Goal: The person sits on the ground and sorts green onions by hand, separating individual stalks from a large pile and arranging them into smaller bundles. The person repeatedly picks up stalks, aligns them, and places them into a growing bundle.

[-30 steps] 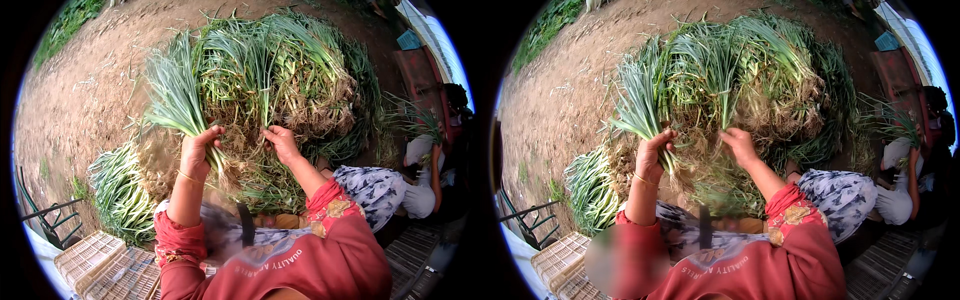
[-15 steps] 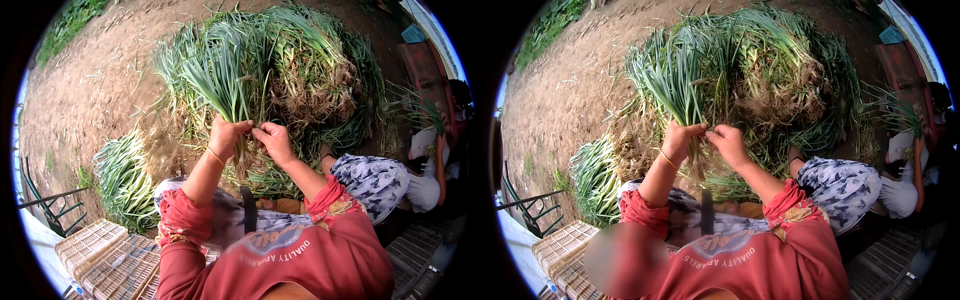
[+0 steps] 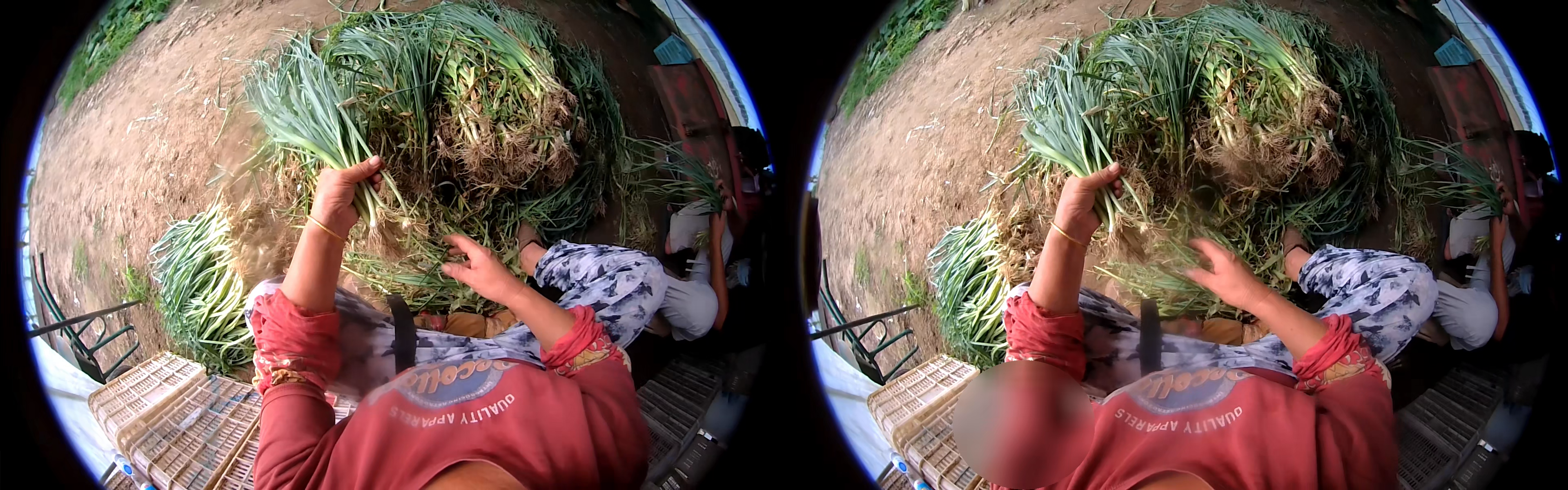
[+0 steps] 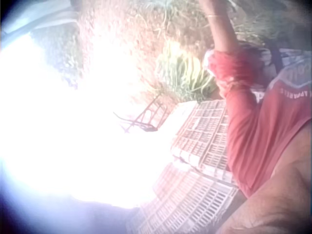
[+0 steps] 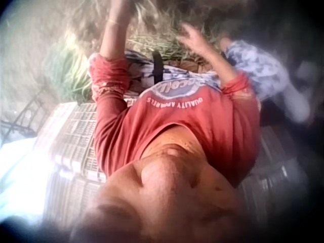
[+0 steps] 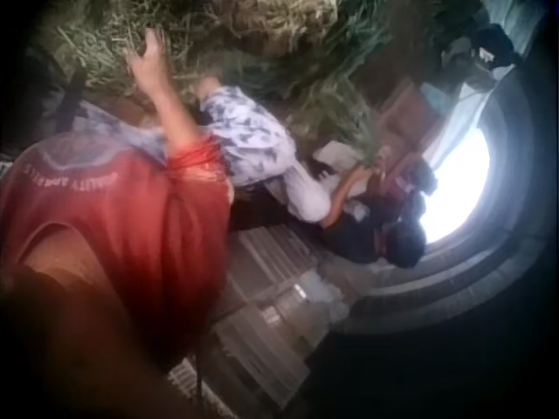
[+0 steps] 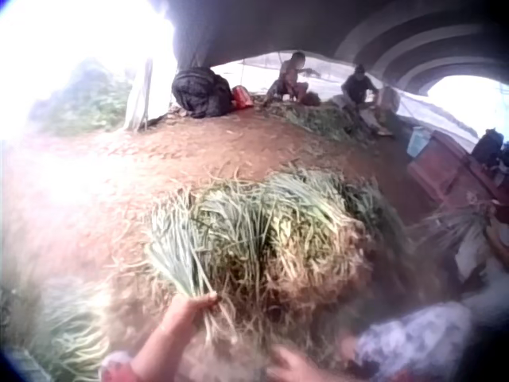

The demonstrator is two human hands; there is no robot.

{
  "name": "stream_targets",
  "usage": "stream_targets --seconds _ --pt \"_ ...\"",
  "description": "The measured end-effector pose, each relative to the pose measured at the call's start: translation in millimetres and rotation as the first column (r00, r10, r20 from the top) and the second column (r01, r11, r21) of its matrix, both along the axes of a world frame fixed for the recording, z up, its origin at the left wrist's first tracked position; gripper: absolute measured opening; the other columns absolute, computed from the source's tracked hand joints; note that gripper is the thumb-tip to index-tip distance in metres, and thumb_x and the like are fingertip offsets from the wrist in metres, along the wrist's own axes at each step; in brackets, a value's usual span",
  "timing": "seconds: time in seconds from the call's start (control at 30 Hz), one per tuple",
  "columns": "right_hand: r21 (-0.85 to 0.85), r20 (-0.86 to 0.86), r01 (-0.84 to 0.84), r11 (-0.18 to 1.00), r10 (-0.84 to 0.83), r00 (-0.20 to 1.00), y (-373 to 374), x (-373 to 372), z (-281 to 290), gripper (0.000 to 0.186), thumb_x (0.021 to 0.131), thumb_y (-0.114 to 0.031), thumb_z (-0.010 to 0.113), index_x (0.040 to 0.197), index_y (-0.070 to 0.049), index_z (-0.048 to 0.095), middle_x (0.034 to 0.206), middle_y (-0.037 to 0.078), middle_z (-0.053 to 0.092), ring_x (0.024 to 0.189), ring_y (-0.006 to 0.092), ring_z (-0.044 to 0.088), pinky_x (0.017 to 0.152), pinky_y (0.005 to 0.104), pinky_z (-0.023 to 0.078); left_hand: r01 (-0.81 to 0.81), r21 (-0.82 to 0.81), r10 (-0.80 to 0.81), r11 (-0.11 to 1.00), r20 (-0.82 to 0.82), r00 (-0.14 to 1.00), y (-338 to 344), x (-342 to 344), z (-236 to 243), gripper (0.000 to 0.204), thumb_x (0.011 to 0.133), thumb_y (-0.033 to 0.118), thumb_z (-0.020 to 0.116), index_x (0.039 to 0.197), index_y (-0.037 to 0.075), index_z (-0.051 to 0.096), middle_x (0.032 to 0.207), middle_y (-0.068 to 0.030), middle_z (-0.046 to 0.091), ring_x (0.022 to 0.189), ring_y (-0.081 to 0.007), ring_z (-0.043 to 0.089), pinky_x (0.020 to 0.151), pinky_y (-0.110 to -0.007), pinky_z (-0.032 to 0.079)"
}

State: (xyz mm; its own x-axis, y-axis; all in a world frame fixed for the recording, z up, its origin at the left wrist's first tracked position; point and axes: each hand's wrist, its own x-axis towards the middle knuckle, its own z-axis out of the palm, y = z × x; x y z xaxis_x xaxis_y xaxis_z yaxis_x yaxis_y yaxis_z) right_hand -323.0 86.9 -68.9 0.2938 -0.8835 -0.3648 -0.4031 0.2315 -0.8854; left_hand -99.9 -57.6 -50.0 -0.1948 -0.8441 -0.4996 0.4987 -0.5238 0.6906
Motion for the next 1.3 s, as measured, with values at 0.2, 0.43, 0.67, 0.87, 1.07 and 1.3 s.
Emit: stream_targets --seconds 0.2,0.43,0.67,0.87,1.07,1.3 --pt "0.001 0.267 0.05 0.999 -0.049 0.963 -42 54 -1 0.017 0.088 -0.014 0.055 0.095 0.002 0.055 0.077 -0.001 0.058 0.067 0.0086 0.052 0.061 0.0231 0.043 0.114 0.075 -0.11 0.991 -0.062 0.992 15 -16 8 0.017 0.083 0.007 0.056 0.096 -0.003 0.057 0.082 -0.014 0.065 0.067 -0.0191 0.063 0.063 -0.03 0.054" --pt "-0.26 -0.4 -0.097 0.961 -0.016 0.916 -29 15 -56 0.017 0.082 -0.018 0.057 0.089 -0.002 0.057 0.074 0.019 0.061 0.067 0.0317 0.061 0.06 0.0382 0.048 0.214 0.07 -0.214 0.974 -0.015 0.977 22 1 12 0.009 0.082 0.005 0.058 0.087 0.002 0.052 0.062 -0.0065 0.056 0.046 -0.0136 0.053 0.043 -0.026 0.046" --pt "-0.647 -0.042 0.3 0.701 -0.425 0.904 -143 28 -14 0.035 0.082 -0.015 0.063 0.111 -0.001 0.052 0.088 0.005 0.057 0.065 0.01 0.052 0.056 0.0242 0.043 0.24 0.081 -0.236 0.967 -0.052 0.97 23 7 16 0.011 0.082 0.003 0.057 0.089 0.002 0.049 0.061 -0.0077 0.055 0.045 -0.0144 0.051 0.041 -0.025 0.044" --pt "-0.392 -0.07 0.481 0.784 -0.546 0.835 -182 -1 -20 0.012 0.086 -0.013 0.055 0.091 -0.001 0.056 0.068 0.003 0.059 0.053 0.0101 0.052 0.046 0.0229 0.042 0.224 0.123 -0.205 0.967 -0.151 0.967 20 16 18 0.006 0.081 0.004 0.057 0.084 0.003 0.052 0.061 -0.0068 0.056 0.043 -0.0127 0.052 0.039 -0.024 0.045" --pt "-0.106 0.288 0.501 0.859 -0.456 0.842 -154 -9 -6 0.012 0.089 -0.01 0.049 0.095 -0.001 0.054 0.079 0.006 0.06 0.058 0.0094 0.056 0.045 0.0215 0.043 0.204 0.093 -0.191 0.975 -0.128 0.973 14 24 17 0.009 0.082 0.005 0.057 0.086 0.003 0.049 0.061 -0.007 0.054 0.044 -0.0138 0.048 0.042 -0.027 0.042" --pt "-0.649 -0.319 0.025 0.76 -0.302 0.898 -136 28 -27 0.014 0.085 -0.012 0.05 0.081 0.001 0.05 0.073 0.019 0.056 0.067 0.0361 0.057 0.058 0.0403 0.047 0.213 0.117 -0.19 0.97 -0.177 0.966 18 21 27 0.01 0.083 0.007 0.057 0.087 0.002 0.049 0.059 -0.0054 0.05 0.043 -0.0126 0.046 0.041 -0.026 0.04"
